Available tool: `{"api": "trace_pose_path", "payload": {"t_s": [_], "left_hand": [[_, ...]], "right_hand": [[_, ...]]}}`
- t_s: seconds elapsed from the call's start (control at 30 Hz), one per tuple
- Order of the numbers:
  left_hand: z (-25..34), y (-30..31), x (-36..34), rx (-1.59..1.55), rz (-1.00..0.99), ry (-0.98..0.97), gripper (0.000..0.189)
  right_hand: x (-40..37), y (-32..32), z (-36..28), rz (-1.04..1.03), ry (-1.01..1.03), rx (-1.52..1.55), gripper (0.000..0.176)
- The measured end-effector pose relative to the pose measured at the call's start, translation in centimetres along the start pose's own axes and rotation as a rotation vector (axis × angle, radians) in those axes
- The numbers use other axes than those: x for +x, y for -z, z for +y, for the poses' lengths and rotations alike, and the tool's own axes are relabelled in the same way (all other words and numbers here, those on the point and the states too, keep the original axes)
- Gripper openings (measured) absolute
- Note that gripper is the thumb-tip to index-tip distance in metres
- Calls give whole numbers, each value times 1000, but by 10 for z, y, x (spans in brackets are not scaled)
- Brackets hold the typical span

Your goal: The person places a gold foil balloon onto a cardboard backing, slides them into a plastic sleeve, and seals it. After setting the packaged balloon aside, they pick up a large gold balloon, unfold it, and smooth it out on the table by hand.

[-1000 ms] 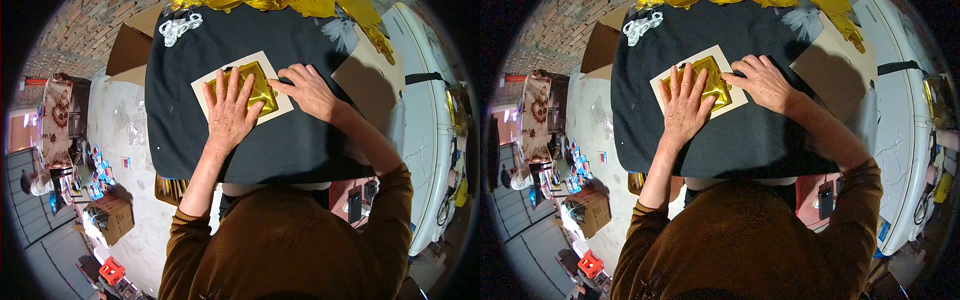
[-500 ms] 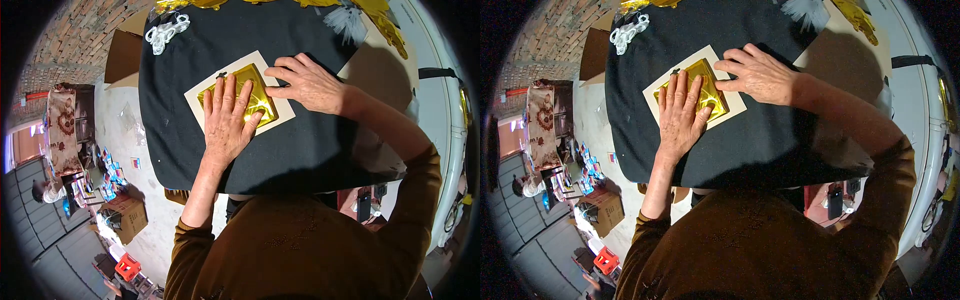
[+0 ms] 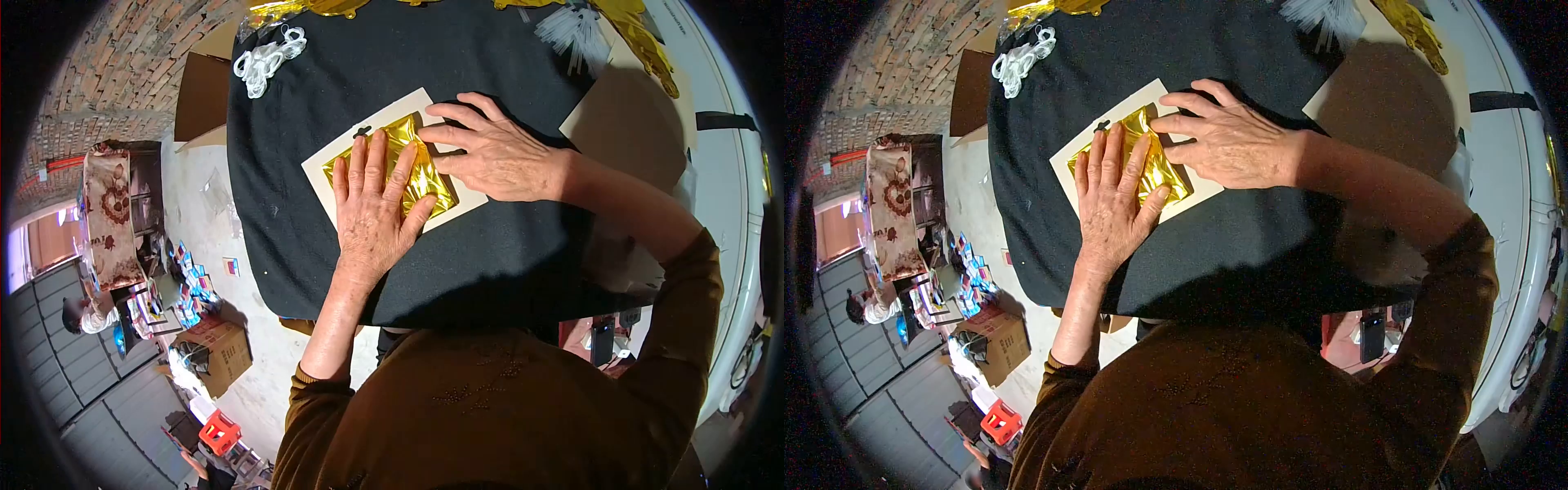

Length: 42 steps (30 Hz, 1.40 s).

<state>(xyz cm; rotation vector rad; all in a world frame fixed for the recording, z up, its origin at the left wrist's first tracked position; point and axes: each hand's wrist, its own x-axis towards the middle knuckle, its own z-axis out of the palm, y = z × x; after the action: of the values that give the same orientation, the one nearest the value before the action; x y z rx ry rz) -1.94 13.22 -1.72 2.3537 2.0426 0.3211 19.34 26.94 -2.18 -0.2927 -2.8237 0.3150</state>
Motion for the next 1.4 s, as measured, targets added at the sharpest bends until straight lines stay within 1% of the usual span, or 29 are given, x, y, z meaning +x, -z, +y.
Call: {"api": "trace_pose_path", "payload": {"t_s": [0.1, 0.2, 0.4, 0.5, 0.53, 0.63, 0.67, 0.77, 0.87, 0.97, 1.07, 1.17, 1.23, 1.33, 1.37, 1.4], "left_hand": [[0, -1, 0, -8, 6, 4, 69], [-1, -3, 0, -1, 1, 9, 70], [-1, -2, 0, -3, -1, 13, 70], [1, 0, 0, -8, 1, 12, 70], [1, 1, 1, -7, 2, 12, 70], [0, -3, 0, 7, 12, 8, 70], [0, -2, 0, 4, 14, 10, 70], [2, -2, 0, -3, 14, 21, 71], [2, -3, 0, -20, 21, 25, 72], [0, -5, -2, -34, 36, 26, 73], [0, -4, -2, -8, 37, 11, 73], [0, -4, -2, -5, 50, 8, 74], [-1, -7, -2, -2, 61, 5, 75], [-2, -8, -2, 29, 79, -9, 75], [-3, -9, -1, 27, 84, -9, 76], [-3, -11, -2, 25, 88, -9, 76]], "right_hand": [[-2, 4, -3, 10, -8, 25, 25], [-6, 6, 0, -38, 23, -17, 27], [-6, 23, 3, -8, 55, -49, 39], [7, 13, 0, 180, -15, -56, 44], [12, 16, -6, 141, -30, -119, 50], [20, 7, -18, 119, -50, -115, 58], [19, -2, -16, 24, -77, -163, 66], [18, -7, -17, -25, -144, -192, 71], [16, -11, -16, -57, -193, -168, 74], [15, -11, -15, -61, -199, -173, 75], [16, 0, -12, -88, -179, -165, 77], [14, 14, -6, -149, -221, -227, 80], [13, 21, -14, -153, -211, -230, 82], [11, 14, -39, -140, -200, -180, 83], [8, 16, -47, -209, -195, -173, 83], [3, 9, -46, -168, -194, -162, 83]]}}
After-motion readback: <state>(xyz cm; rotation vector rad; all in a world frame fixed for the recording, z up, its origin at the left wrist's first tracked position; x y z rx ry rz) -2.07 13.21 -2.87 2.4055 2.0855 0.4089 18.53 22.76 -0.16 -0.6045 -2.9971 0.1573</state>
